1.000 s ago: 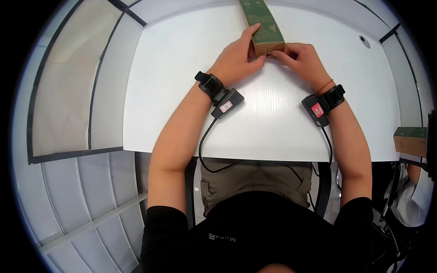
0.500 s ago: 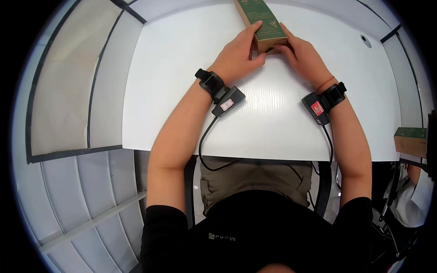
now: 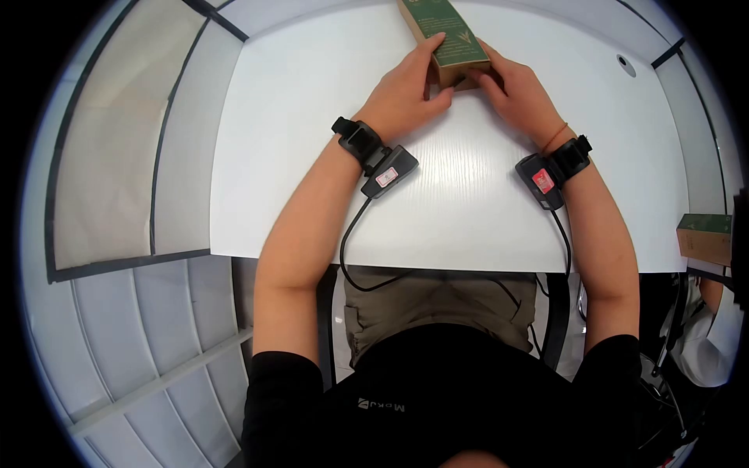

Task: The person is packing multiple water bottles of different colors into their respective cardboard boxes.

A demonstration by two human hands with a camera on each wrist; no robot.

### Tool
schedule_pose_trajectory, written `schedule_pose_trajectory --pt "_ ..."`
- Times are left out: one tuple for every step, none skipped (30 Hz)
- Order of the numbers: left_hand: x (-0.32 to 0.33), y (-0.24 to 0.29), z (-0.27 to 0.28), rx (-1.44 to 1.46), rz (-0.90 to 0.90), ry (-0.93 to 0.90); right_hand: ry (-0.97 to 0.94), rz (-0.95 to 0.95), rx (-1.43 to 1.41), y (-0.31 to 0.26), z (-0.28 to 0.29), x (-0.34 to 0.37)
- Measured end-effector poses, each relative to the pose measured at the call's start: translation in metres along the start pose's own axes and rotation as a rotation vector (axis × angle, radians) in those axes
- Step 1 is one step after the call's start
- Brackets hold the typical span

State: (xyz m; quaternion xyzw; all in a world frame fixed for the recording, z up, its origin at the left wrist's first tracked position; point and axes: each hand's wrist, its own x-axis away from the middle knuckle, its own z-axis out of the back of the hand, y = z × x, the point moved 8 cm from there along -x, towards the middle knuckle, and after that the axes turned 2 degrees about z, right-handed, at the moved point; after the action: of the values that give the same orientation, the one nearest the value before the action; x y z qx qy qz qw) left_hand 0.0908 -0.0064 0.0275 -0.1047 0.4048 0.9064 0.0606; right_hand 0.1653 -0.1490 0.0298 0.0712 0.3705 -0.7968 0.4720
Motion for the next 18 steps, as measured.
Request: schedule_pose_trajectory --pt "0.0 0.0 0.0 0.007 0.005 -0.002 -0.01 -0.005 -0.03 -0.001 0.0 0.0" --pt "0.001 0.0 0.001 0.014 0.008 -0.004 -0.019 -0.009 -0.058 -0.001 0.0 0.0" --pt "0.0 0.0 0.001 0.009 0.014 -0.006 -0.01 -0.004 -0.048 -0.002 0.001 0.0" --pt "0.0 0.0 0.0 0.005 0.02 -0.008 -0.002 0.001 -0.037 -0.002 0.001 0.0" --pt "0.001 0.0 0.0 0.001 0.027 -0.01 0.006 0.005 -0.027 -0.002 0.001 0.001" --pt "0.001 0.0 0.0 0.007 0.019 -0.01 0.01 -0.002 -0.021 0.0 0.0 0.001" --pt "0.001 0.0 0.0 0.013 0.011 -0.01 0.013 -0.009 -0.015 0.003 -0.001 0.002" --pt "0.001 -0.001 0.0 0.019 0.004 -0.01 0.016 -0.016 -0.009 0.005 -0.002 0.002" --pt "0.001 -0.001 0.0 0.021 0.0 -0.007 0.017 -0.005 -0.015 0.004 -0.002 0.001" --pt "0.001 -0.001 0.0 0.023 -0.005 -0.004 0.018 0.005 -0.022 0.003 -0.002 0.001" --pt "0.001 -0.002 0.0 0.025 -0.01 -0.001 0.02 0.016 -0.027 0.002 -0.001 0.001" --pt "0.002 -0.002 0.001 0.025 -0.01 0.011 0.004 -0.009 -0.101 0.003 -0.002 0.002" --pt "0.003 -0.002 0.002 0.025 -0.01 0.024 -0.013 -0.034 -0.174 0.004 -0.003 0.004" --pt "0.003 -0.003 0.003 0.025 -0.01 0.037 -0.029 -0.058 -0.247 0.004 -0.004 0.005" --pt "0.004 -0.007 0.004 0.044 0.047 0.042 -0.049 -0.099 -0.268 0.006 -0.005 0.006" --pt "0.003 -0.01 0.004 0.062 0.104 0.048 -0.067 -0.139 -0.29 0.009 -0.005 0.007" --pt "0.003 -0.014 0.005 0.08 0.16 0.054 -0.085 -0.179 -0.311 0.011 -0.005 0.007" --pt "0.001 -0.017 0.008 0.16 0.22 0.108 -0.086 -0.251 -0.354 0.012 -0.002 0.008"
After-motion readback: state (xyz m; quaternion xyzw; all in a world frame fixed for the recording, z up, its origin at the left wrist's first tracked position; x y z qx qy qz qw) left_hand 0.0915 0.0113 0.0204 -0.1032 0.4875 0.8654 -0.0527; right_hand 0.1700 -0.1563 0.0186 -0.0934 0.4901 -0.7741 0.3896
